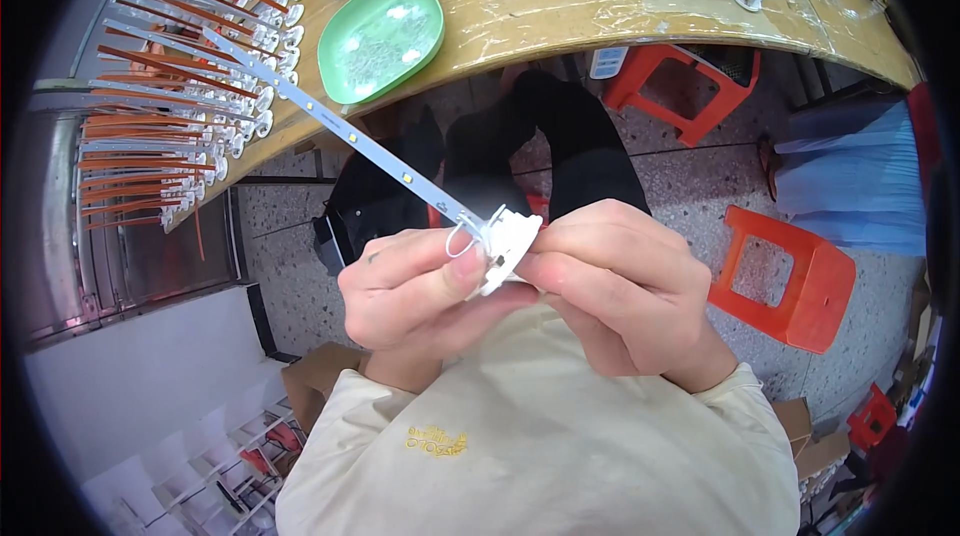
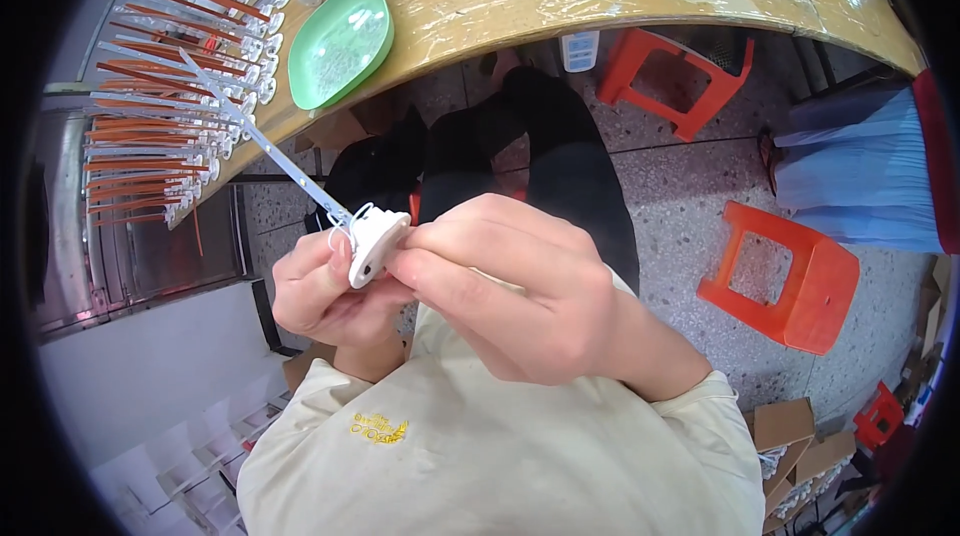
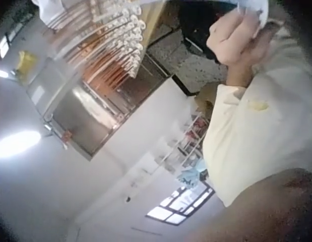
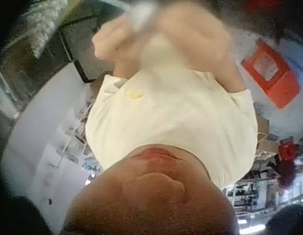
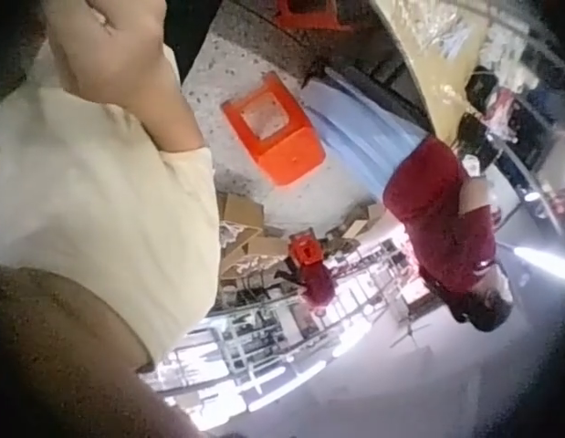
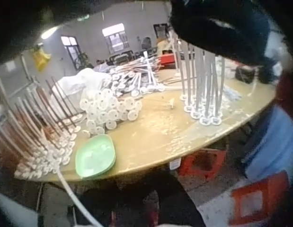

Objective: Assembling light strips by attaching white plastic bases to the flexible strip components.

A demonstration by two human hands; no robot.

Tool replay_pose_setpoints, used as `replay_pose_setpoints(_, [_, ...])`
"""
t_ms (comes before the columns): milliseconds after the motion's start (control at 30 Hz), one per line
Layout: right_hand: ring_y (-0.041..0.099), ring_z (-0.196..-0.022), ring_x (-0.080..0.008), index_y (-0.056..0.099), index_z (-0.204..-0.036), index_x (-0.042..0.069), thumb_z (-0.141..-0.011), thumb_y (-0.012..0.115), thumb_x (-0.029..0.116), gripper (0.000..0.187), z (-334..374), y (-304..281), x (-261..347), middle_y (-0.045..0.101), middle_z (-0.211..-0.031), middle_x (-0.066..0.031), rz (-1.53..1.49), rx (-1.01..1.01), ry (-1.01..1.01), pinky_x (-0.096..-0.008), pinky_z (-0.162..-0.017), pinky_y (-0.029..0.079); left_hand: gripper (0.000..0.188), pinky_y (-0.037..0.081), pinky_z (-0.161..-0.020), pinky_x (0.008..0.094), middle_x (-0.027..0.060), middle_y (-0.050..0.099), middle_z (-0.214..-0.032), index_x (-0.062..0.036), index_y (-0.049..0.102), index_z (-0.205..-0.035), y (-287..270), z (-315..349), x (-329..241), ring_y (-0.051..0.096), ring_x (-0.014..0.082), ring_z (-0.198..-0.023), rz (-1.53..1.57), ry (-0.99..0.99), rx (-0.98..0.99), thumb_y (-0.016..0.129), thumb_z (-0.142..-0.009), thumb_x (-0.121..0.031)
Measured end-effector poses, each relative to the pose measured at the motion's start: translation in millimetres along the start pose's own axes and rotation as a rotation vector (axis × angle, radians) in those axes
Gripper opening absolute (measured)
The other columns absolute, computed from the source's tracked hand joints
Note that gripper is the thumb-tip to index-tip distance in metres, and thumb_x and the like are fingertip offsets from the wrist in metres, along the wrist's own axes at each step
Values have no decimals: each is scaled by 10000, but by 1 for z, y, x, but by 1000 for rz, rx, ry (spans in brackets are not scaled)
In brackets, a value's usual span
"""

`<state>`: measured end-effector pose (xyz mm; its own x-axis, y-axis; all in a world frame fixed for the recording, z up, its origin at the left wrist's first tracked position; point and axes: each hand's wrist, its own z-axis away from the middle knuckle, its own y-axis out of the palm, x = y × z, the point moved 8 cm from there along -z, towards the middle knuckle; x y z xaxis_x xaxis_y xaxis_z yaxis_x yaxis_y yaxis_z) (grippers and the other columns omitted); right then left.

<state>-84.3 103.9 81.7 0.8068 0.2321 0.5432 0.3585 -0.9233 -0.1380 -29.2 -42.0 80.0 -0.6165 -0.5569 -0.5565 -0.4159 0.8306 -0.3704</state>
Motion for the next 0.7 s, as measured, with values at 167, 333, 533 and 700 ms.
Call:
replay_pose_setpoints(167, [674,-742,-292,653,-922,-108,-610,684,-86,314,4,-1,-1,683,-901,-193,-15,27,83,-324,-633,556,425,586,-594,290,166,723,-838,-15,696,-1015,0,0,4,733,256,-683,51,-27,-12,900,-642,-20])
replay_pose_setpoints(333, [672,-731,-287,661,-920,-104,-612,680,-95,309,3,-1,-3,681,-896,-186,6,19,78,-318,-632,556,460,585,-592,284,178,725,-836,1,699,-1029,-1,2,10,734,248,-679,138,-42,-69,908,-619,2])
replay_pose_setpoints(533, [667,-700,-276,667,-914,-99,-613,676,-105,301,-4,-3,-8,679,-860,-178,12,26,65,-312,-613,547,472,569,-550,277,191,725,-842,7,706,-1036,2,-5,20,720,240,-636,169,-3,-102,903,-607,27])
replay_pose_setpoints(700, [646,-625,-252,695,-918,-64,-713,659,-116,215,-32,-24,-23,677,-785,-155,14,13,80,-310,-574,534,428,574,-559,290,194,724,-824,5,713,-1019,-13,-10,21,725,259,-641,185,-45,-79,872,-626,64])
